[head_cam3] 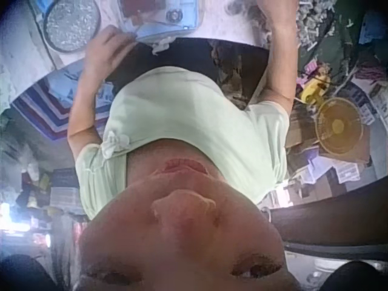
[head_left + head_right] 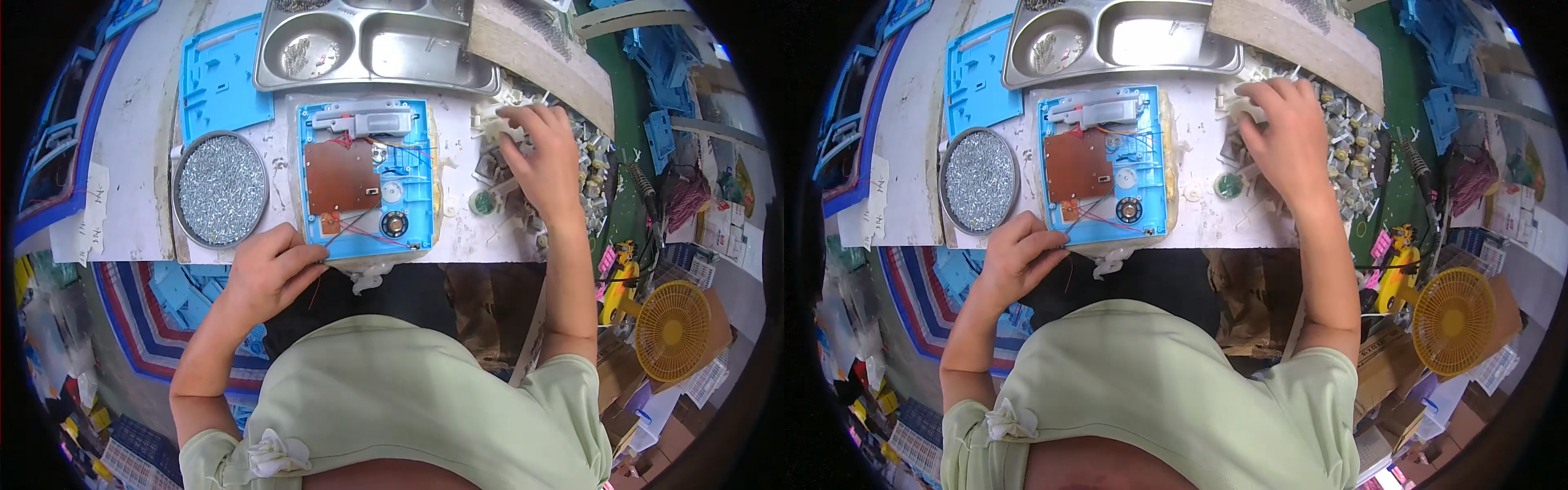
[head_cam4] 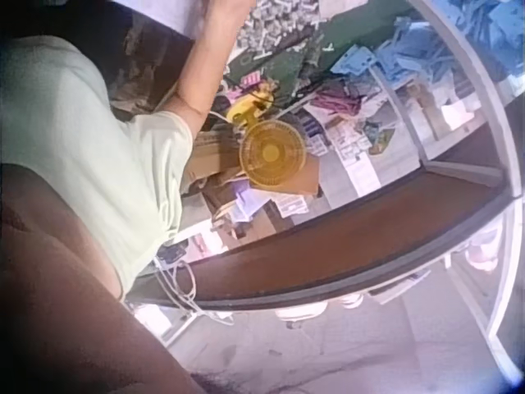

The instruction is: Assemble internal components of a plastic device casing, including soldering and screw installation.

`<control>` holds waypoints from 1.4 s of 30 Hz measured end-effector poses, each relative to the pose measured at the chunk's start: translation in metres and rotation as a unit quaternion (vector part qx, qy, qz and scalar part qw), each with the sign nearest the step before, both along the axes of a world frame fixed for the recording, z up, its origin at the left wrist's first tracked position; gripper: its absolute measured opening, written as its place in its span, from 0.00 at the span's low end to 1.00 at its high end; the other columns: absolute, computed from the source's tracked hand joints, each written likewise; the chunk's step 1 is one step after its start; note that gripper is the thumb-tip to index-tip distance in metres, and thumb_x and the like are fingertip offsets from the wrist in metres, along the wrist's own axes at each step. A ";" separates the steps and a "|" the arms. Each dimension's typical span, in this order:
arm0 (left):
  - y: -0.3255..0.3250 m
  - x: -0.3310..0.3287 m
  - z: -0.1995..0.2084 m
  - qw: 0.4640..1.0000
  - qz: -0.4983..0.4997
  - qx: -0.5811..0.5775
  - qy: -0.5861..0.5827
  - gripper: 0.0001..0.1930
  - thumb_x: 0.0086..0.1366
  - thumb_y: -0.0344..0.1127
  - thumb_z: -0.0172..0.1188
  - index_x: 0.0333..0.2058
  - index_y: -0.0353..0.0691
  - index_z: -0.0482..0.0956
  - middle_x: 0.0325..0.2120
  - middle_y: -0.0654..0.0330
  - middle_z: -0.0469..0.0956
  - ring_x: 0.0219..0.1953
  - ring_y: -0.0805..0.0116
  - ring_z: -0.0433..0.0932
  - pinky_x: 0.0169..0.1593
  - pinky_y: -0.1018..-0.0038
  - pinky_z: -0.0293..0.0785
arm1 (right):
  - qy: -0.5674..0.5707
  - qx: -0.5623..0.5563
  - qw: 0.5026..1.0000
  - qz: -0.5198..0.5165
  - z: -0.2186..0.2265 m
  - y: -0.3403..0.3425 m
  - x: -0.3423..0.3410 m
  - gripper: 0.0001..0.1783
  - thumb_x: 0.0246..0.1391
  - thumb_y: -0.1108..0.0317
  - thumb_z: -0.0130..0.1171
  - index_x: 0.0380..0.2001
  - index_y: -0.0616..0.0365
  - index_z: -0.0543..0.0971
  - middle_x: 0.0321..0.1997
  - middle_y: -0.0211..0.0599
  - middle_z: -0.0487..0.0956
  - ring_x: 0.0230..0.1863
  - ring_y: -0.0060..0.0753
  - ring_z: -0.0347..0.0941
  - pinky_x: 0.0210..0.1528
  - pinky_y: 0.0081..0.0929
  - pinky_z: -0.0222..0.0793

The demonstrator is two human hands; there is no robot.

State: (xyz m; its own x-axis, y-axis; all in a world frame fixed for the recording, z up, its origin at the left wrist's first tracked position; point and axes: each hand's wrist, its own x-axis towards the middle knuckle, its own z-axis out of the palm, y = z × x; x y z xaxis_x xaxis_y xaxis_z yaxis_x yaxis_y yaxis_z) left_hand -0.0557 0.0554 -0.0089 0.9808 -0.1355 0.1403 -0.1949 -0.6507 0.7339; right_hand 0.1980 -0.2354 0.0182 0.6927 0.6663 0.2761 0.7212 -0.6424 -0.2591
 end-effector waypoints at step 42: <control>-0.050 0.054 0.043 0.811 0.037 -0.479 0.336 0.10 0.75 0.29 0.55 0.47 0.29 0.81 0.31 0.59 0.81 0.27 0.76 0.76 0.32 0.78 0.76 | 0.111 0.226 0.945 0.211 0.023 0.016 -0.104 0.21 0.42 0.77 0.77 0.43 0.63 0.84 0.34 0.43 0.85 0.28 0.39 0.81 0.30 0.27 0.74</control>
State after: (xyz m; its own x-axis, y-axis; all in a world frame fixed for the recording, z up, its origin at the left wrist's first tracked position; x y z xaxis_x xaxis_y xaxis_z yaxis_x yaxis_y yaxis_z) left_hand -0.0017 0.0049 0.0341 0.8802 -0.2168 -0.4222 0.4708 0.2877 0.8340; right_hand 0.0938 -0.2197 0.0415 0.4650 0.7452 0.4780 0.7848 -0.0971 -0.6121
